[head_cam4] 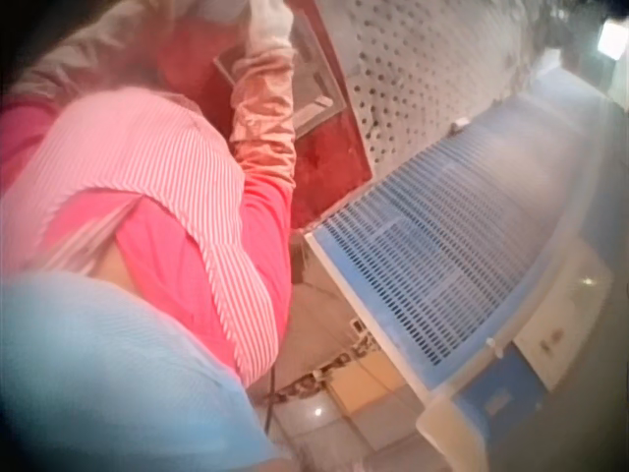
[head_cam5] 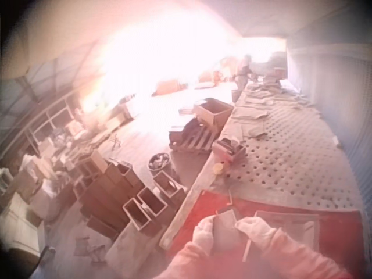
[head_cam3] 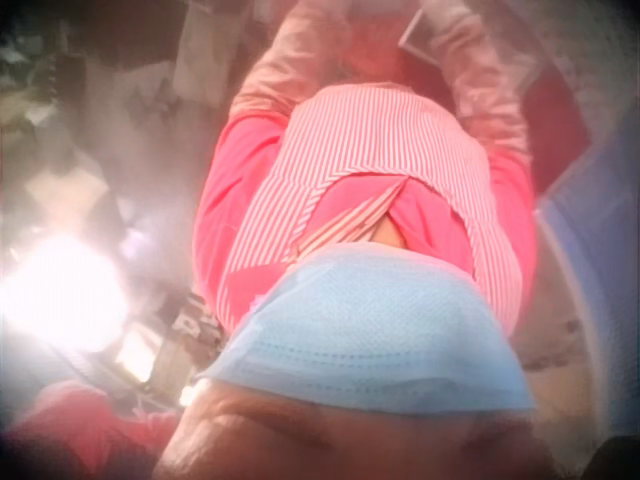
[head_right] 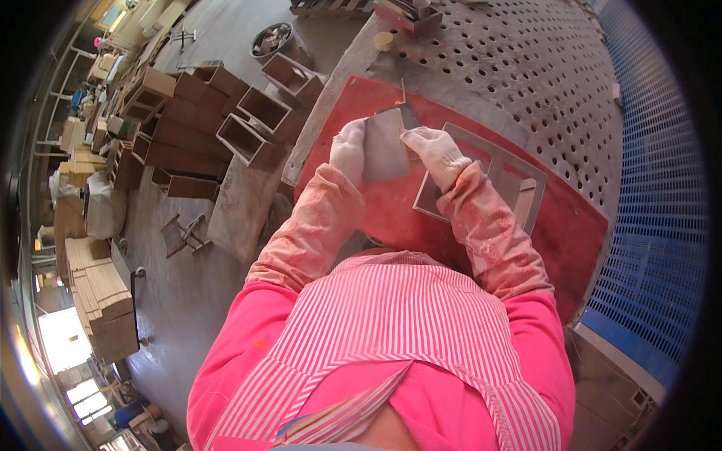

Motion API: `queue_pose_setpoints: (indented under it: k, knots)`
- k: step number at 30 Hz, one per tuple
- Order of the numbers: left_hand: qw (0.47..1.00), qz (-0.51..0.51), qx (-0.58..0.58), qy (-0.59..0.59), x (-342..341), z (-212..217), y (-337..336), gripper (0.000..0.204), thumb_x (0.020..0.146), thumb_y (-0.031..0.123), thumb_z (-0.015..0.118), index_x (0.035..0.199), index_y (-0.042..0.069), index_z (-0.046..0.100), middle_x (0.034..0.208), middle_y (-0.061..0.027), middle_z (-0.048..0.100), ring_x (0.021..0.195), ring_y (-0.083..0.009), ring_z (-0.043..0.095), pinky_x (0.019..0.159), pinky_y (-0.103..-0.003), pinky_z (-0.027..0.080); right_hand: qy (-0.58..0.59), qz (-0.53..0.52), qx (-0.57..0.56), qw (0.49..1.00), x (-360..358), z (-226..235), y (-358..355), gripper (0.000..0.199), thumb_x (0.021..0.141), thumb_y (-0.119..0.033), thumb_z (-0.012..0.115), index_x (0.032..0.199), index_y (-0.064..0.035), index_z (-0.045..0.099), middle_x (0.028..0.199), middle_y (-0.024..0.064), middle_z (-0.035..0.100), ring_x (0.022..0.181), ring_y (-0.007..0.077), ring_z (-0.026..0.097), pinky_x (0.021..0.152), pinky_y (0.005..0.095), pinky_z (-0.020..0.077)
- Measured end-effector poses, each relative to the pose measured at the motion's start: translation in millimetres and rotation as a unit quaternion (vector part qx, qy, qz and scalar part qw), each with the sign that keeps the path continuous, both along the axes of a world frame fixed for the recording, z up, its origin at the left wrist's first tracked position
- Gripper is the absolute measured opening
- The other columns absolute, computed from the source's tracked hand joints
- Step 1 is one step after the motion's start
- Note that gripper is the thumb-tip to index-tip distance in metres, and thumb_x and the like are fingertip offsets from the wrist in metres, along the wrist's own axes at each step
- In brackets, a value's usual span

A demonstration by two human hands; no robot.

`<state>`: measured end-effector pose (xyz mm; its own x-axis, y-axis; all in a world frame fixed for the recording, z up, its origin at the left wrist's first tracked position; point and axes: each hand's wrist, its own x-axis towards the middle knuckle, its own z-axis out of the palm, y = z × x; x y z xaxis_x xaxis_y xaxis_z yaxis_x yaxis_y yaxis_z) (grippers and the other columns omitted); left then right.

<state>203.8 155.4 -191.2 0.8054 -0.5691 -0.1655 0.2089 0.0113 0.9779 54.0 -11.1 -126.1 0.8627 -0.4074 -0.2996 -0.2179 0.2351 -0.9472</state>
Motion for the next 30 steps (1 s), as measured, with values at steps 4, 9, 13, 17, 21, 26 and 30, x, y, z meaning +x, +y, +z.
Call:
queue_pose_setpoints:
  k: [4,9,13,17,21,26,30]
  knots:
    - [0.983,-0.019,0.182,-0.001,16.8,-20.5,-19.7,0.037,0.105,0.033,0.062,0.125,0.002,0.070,0.114,-0.0150,0.074,0.106,-0.0294,0.073,0.096,-0.039,0.060,-0.009,-0.130,0.053,0.990,-33.5,6.0,-26.0,0.023,0.106,-0.022,0.057,0.108,-0.0034,0.071,0.106,0.0110,0.076,0.096,0.0225,0.075,0.087,0.0396,0.0611]
    - [0.758,-0.243,0.549,-0.257,19.2,-28.2,-59.2,0.078,0.096,0.037,0.070,0.161,0.013,0.034,0.155,-0.0236,0.054,0.138,-0.0397,0.061,0.110,-0.051,0.053,0.055,-0.138,-0.056,0.987,-64.1,6.6,-36.4,0.021,0.101,-0.019,0.063,0.109,-0.0016,0.072,0.105,0.0117,0.077,0.100,0.0243,0.075,0.089,0.0391,0.0606]
    - [0.703,-0.319,0.581,-0.255,23.3,-16.4,-83.7,0.107,0.095,0.040,0.072,0.173,0.012,0.005,0.166,-0.0255,0.042,0.146,-0.0368,0.055,0.112,-0.050,0.052,0.112,-0.084,-0.319,0.938,-62.0,4.5,-17.1,0.027,0.098,-0.019,0.070,0.118,-0.0019,0.076,0.110,0.0137,0.079,0.105,0.0270,0.076,0.096,0.0372,0.0583]
    - [0.745,-0.252,0.584,-0.199,39.8,-2.1,-70.5,0.120,0.087,0.033,0.080,0.173,0.009,-0.001,0.168,-0.0257,0.039,0.149,-0.0377,0.051,0.115,-0.051,0.049,0.210,-0.049,-0.477,0.852,-41.6,19.3,-13.0,0.042,0.094,-0.034,0.076,0.124,-0.0045,0.076,0.133,0.0193,0.071,0.123,0.0318,0.069,0.107,0.0402,0.0533]
    - [0.784,-0.201,0.556,-0.187,51.0,1.4,-26.5,0.113,0.085,0.021,0.075,0.174,0.011,0.006,0.166,-0.0268,0.042,0.148,-0.0396,0.052,0.115,-0.046,0.049,0.350,0.062,-0.609,0.709,5.0,39.3,-7.5,0.070,0.093,-0.059,0.072,0.135,-0.0032,0.072,0.161,0.0208,0.050,0.155,0.0366,0.039,0.128,0.0524,0.0275]
    - [0.934,-0.040,0.309,-0.172,46.5,-6.7,29.8,0.086,0.087,0.005,0.058,0.168,0.007,0.031,0.144,-0.0316,0.061,0.135,-0.0415,0.062,0.112,-0.044,0.050,0.443,0.295,-0.652,0.541,60.0,32.2,13.7,0.075,0.093,-0.067,0.064,0.140,-0.0087,0.073,0.150,0.0151,0.065,0.153,0.0375,0.043,0.130,0.0653,0.0094]
    - [0.970,0.031,0.189,-0.149,39.6,-4.7,66.1,0.090,0.086,0.020,0.082,0.164,0.004,0.039,0.132,-0.0168,0.071,0.119,-0.0238,0.069,0.102,-0.035,0.052,0.456,0.385,-0.598,0.535,87.0,-18.3,18.0,0.042,0.095,-0.042,0.069,0.126,-0.0159,0.081,0.132,0.0117,0.076,0.131,0.0355,0.066,0.110,0.0659,0.0448]
